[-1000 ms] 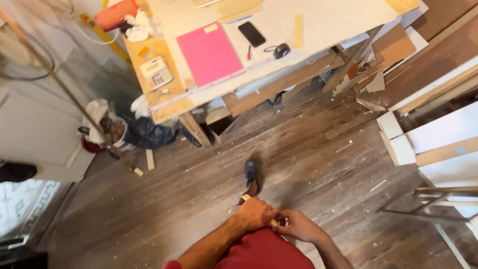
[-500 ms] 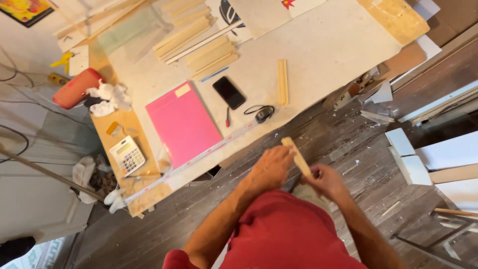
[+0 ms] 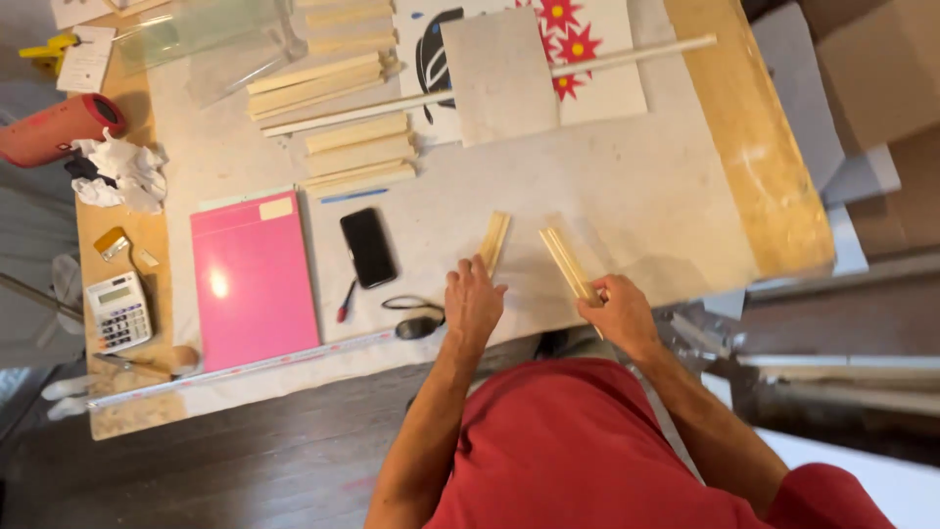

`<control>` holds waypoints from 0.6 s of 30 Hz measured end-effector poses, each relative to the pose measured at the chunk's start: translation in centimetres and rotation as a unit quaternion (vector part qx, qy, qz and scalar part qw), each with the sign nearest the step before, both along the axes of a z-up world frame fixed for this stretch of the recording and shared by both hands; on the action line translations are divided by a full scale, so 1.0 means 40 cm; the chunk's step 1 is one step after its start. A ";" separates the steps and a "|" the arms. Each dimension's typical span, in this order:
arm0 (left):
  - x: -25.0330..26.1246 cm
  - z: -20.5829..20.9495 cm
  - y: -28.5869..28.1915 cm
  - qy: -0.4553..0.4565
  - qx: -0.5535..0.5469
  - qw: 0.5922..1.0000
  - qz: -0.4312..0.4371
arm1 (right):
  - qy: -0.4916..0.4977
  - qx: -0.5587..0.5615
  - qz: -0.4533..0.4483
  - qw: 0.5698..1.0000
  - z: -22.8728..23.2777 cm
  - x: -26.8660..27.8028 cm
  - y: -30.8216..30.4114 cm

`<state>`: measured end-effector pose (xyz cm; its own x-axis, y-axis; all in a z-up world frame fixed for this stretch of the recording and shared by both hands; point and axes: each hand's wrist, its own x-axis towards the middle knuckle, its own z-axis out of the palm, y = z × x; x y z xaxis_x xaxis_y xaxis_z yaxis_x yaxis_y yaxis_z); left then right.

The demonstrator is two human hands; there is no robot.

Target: Processing wooden strips using a planer machine and measuring them with a tape measure at a workbench.

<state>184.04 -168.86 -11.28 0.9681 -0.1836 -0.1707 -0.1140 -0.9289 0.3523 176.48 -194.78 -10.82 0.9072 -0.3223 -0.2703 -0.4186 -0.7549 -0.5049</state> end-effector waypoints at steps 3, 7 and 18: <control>0.012 -0.144 -0.059 0.000 0.054 0.996 0.068 | -0.004 -0.011 0.046 0.999 -0.068 0.052 -0.127; -0.029 -0.251 -0.108 0.046 0.006 0.986 0.163 | -0.062 -0.004 0.098 0.993 -0.141 0.060 -0.262; 0.122 0.006 -0.520 0.168 -0.222 0.942 0.186 | -0.042 0.004 0.003 0.999 -0.034 0.150 -0.478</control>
<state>188.93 -189.67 -11.04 0.8840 0.0327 -0.4663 0.3789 -0.6345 0.6737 182.47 -213.90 -12.19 0.9285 -0.3151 -0.1966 -0.3707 -0.7525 -0.5444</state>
